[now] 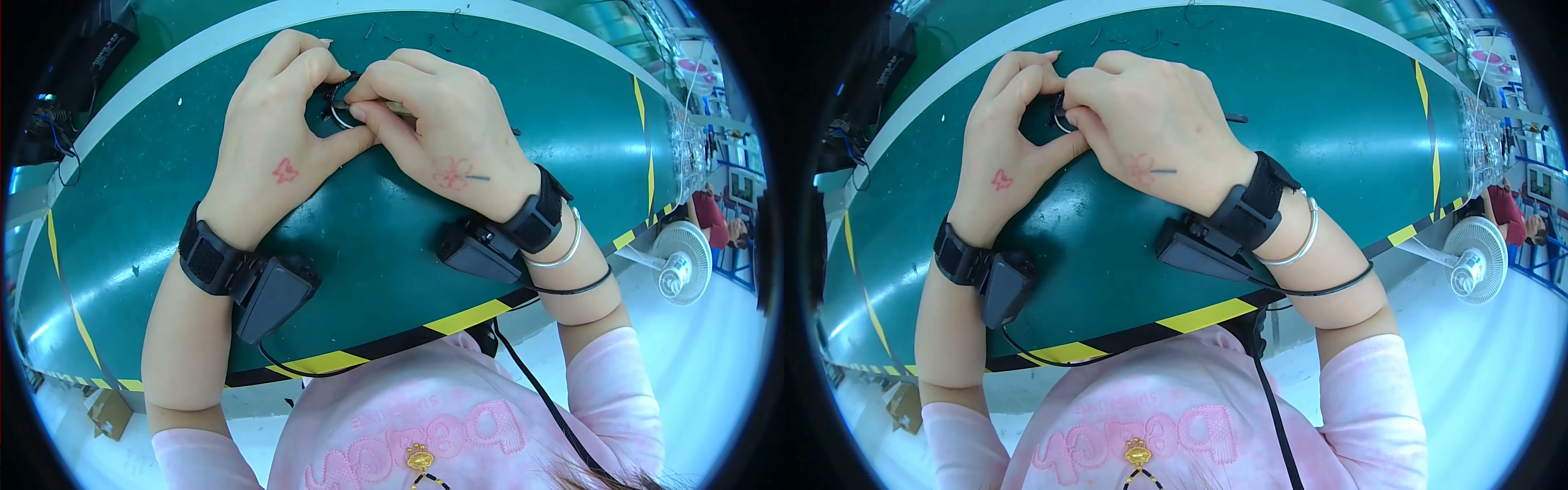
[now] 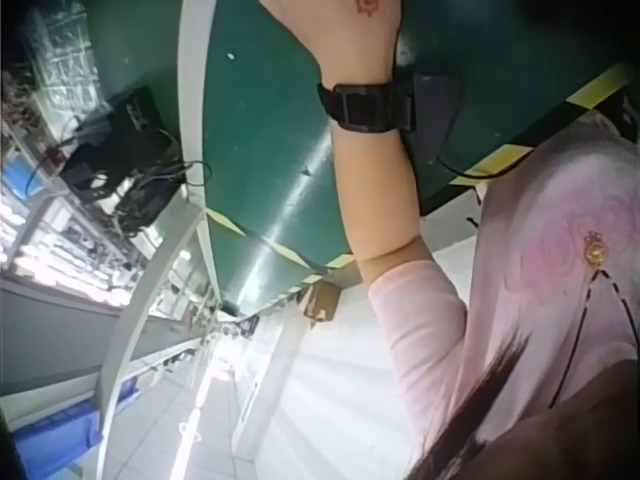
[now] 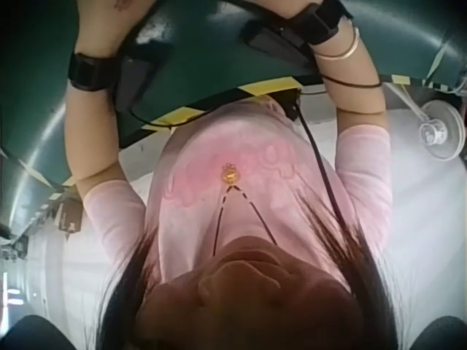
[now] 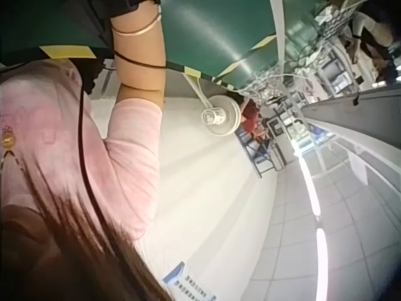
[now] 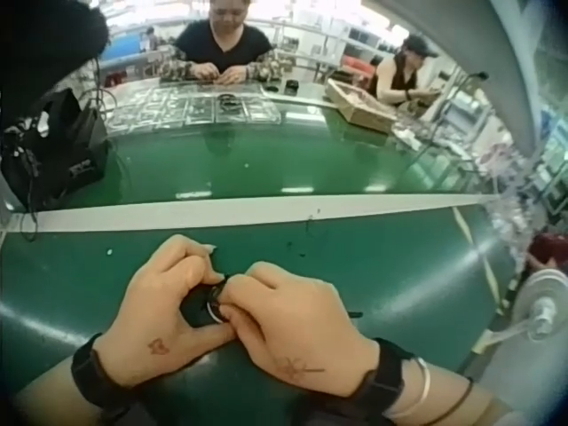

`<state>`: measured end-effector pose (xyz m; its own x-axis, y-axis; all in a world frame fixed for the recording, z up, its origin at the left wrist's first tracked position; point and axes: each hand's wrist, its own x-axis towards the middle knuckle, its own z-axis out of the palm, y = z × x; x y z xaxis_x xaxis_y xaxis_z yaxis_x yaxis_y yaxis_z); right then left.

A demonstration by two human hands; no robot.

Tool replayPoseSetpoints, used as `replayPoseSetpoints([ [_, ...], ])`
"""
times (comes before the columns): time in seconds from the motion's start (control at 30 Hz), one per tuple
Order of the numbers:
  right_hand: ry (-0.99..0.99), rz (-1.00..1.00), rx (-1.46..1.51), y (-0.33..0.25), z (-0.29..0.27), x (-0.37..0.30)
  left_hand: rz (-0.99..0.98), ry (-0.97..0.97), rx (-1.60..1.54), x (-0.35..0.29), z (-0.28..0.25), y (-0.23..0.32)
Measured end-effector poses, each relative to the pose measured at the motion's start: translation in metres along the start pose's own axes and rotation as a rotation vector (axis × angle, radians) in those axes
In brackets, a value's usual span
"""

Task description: The person uses a craft knife to trim excess material from the edges of a circular frame, turning it over to continue scraping. After finishing, they place the frame into a plastic tray and pick up another to repeat the process.

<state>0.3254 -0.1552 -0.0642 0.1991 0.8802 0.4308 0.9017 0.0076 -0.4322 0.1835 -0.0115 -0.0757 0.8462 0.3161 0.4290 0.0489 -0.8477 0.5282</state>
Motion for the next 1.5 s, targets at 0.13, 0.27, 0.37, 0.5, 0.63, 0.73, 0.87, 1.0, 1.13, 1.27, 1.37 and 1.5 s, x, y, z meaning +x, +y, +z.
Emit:
replayPoseSetpoints([
  [0.13,0.022,0.035,0.197,0.002,0.0,0.004,0.004,0.031,-0.018,-0.001,0.001,-0.003],
  [0.27,0.036,0.057,0.151,-0.009,-0.002,0.007,0.086,0.11,-0.024,0.001,0.002,-0.004],
  [0.37,0.026,0.107,0.157,-0.014,0.0,0.006,0.119,0.2,0.022,0.001,0.004,0.005],
  [0.5,0.087,0.036,0.155,-0.008,0.0,-0.002,0.108,0.186,-0.002,0.003,0.01,0.015],
  [0.63,0.093,0.035,0.188,-0.009,0.004,-0.003,0.137,0.208,0.015,0.002,0.013,0.011],
  [0.73,0.117,0.046,0.197,-0.01,0.003,0.0,0.142,0.214,0.011,0.003,0.013,0.01],
  [0.87,0.121,0.068,0.205,-0.009,0.001,-0.001,0.132,0.213,0.009,0.003,0.014,0.011],
  [1.0,0.123,0.084,0.205,-0.007,0.001,0.001,0.126,0.205,0.005,0.003,0.012,0.01],
  [1.13,0.156,0.095,0.215,-0.009,0.001,0.004,0.128,0.203,0.005,0.002,0.01,0.007],
  [1.27,0.192,0.116,0.234,-0.01,-0.001,0.006,0.104,0.198,-0.004,0.002,0.007,0.008],
  [1.37,0.222,0.139,0.256,-0.011,-0.004,0.006,0.089,0.186,-0.009,0.001,0.005,0.007],
  [1.5,0.284,0.213,0.315,-0.01,-0.009,0.007,0.073,0.162,0.0,-0.002,0.003,0.005],
])
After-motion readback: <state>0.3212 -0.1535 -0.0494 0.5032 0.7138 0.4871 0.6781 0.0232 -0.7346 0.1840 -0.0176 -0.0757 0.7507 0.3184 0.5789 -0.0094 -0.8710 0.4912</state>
